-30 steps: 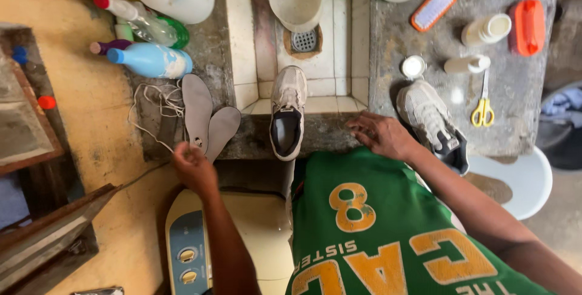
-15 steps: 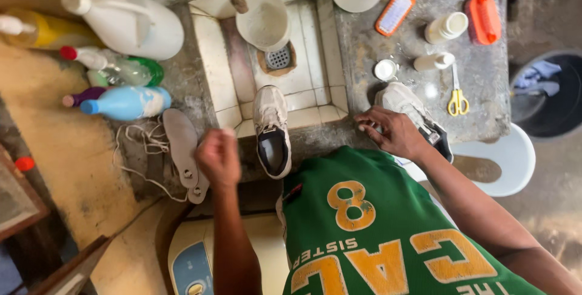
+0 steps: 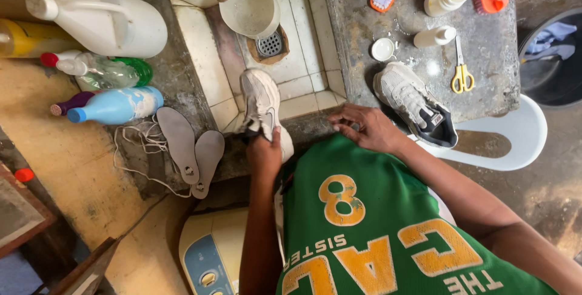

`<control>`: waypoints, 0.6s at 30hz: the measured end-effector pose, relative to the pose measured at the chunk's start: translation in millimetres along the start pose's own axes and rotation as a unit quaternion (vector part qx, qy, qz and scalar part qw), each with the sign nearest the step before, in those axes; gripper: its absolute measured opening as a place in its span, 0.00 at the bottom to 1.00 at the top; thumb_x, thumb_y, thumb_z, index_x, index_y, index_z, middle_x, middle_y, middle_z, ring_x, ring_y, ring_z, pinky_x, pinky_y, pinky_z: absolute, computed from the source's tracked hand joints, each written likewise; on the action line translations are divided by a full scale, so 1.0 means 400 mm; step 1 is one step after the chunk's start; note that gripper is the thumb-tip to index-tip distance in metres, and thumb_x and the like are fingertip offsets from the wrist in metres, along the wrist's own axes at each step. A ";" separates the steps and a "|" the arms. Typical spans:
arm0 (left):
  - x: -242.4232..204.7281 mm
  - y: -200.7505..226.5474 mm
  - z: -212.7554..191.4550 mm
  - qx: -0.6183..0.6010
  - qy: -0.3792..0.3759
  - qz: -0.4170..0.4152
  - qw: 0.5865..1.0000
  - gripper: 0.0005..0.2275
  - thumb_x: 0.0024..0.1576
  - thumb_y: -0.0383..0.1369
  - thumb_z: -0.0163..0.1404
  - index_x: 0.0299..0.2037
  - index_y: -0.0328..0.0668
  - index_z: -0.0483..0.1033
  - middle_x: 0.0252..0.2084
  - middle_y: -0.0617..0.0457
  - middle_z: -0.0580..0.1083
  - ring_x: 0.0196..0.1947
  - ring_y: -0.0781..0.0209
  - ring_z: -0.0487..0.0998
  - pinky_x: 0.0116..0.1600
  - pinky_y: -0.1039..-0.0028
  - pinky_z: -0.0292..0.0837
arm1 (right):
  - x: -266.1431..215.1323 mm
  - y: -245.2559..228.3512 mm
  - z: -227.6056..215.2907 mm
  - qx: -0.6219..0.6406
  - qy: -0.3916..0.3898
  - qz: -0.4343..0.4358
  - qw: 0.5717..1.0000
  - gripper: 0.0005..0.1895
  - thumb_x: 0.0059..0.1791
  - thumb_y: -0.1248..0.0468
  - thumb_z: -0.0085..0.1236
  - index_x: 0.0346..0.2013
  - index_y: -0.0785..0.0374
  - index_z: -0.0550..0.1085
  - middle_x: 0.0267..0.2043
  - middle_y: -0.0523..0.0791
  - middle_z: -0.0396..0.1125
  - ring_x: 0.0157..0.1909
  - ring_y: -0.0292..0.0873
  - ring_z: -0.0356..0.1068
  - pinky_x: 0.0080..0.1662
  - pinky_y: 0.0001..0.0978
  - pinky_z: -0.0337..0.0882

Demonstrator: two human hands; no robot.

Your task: The person removes the laces from a pair of white sneakers and places them on the counter. They then remove the insoles from both shoes and set them aside. The person proceeds to scrub the exterior of the shoes using a brush and a cleaning solution from a small bottle.

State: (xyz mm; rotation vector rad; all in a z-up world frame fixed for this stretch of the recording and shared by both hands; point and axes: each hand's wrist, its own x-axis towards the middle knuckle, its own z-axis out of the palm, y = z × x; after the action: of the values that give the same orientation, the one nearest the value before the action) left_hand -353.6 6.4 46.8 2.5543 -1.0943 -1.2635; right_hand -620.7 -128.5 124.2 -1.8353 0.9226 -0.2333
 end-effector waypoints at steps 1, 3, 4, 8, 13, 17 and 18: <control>0.000 -0.012 -0.025 -0.057 -0.055 -0.037 0.996 0.25 0.70 0.50 0.49 0.45 0.27 0.82 0.36 0.28 0.81 0.35 0.41 0.81 0.50 0.60 0.75 | 0.001 0.002 0.001 -0.001 -0.002 -0.001 1.000 0.14 0.51 0.63 0.58 0.50 0.62 0.78 0.45 0.49 0.74 0.44 0.48 0.78 0.44 0.37 0.78; -0.006 -0.012 -0.051 -0.374 -0.034 0.089 0.922 0.19 0.65 0.41 0.54 0.55 0.30 0.76 0.49 0.41 0.77 0.46 0.53 0.77 0.54 0.66 0.72 | 0.004 0.005 -0.001 0.031 0.007 -0.002 0.999 0.12 0.51 0.64 0.58 0.49 0.63 0.77 0.47 0.48 0.75 0.46 0.48 0.77 0.45 0.37 0.78; -0.003 -0.003 -0.060 -0.518 -0.023 0.151 0.842 0.21 0.62 0.37 0.56 0.60 0.31 0.73 0.56 0.47 0.75 0.52 0.60 0.75 0.57 0.70 0.71 | 0.013 0.008 -0.007 0.046 0.011 -0.006 0.999 0.12 0.52 0.64 0.58 0.49 0.63 0.77 0.47 0.48 0.75 0.47 0.48 0.77 0.45 0.37 0.78; -0.022 0.021 -0.085 -0.630 -0.060 0.108 0.767 0.23 0.61 0.34 0.57 0.64 0.31 0.70 0.56 0.49 0.76 0.52 0.57 0.77 0.56 0.65 0.74 | 0.023 0.005 -0.008 0.065 0.006 -0.021 0.998 0.13 0.52 0.63 0.56 0.50 0.63 0.77 0.49 0.48 0.75 0.49 0.47 0.77 0.47 0.37 0.78; -0.016 0.073 -0.074 -0.700 -0.097 0.161 0.689 0.24 0.62 0.32 0.55 0.67 0.33 0.65 0.62 0.47 0.73 0.59 0.54 0.74 0.63 0.62 0.71 | 0.046 -0.023 -0.006 0.153 -0.071 0.063 0.984 0.30 0.53 0.53 0.58 0.67 0.58 0.64 0.54 0.48 0.73 0.55 0.46 0.75 0.56 0.38 0.75; -0.009 0.080 -0.043 -0.737 -0.155 0.157 0.639 0.25 0.63 0.32 0.54 0.68 0.30 0.64 0.63 0.43 0.72 0.61 0.48 0.73 0.65 0.56 0.69 | 0.053 -0.057 0.016 0.217 -0.112 0.095 0.965 0.47 0.47 0.52 0.64 0.75 0.57 0.51 0.64 0.52 0.65 0.62 0.48 0.67 0.60 0.40 0.69; -0.009 0.087 -0.028 -0.747 -0.155 0.143 0.630 0.25 0.63 0.33 0.54 0.68 0.30 0.63 0.64 0.43 0.71 0.62 0.48 0.73 0.66 0.56 0.68 | 0.043 -0.070 0.030 0.235 -0.099 0.088 0.963 0.47 0.46 0.53 0.66 0.73 0.60 0.52 0.63 0.52 0.66 0.63 0.48 0.67 0.62 0.40 0.68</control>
State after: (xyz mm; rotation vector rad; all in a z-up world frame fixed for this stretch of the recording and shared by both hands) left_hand -366.4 -19.7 69.5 0.8574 -0.0978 -1.4757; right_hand -588.8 -126.6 138.5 -1.3046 0.8028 -0.1404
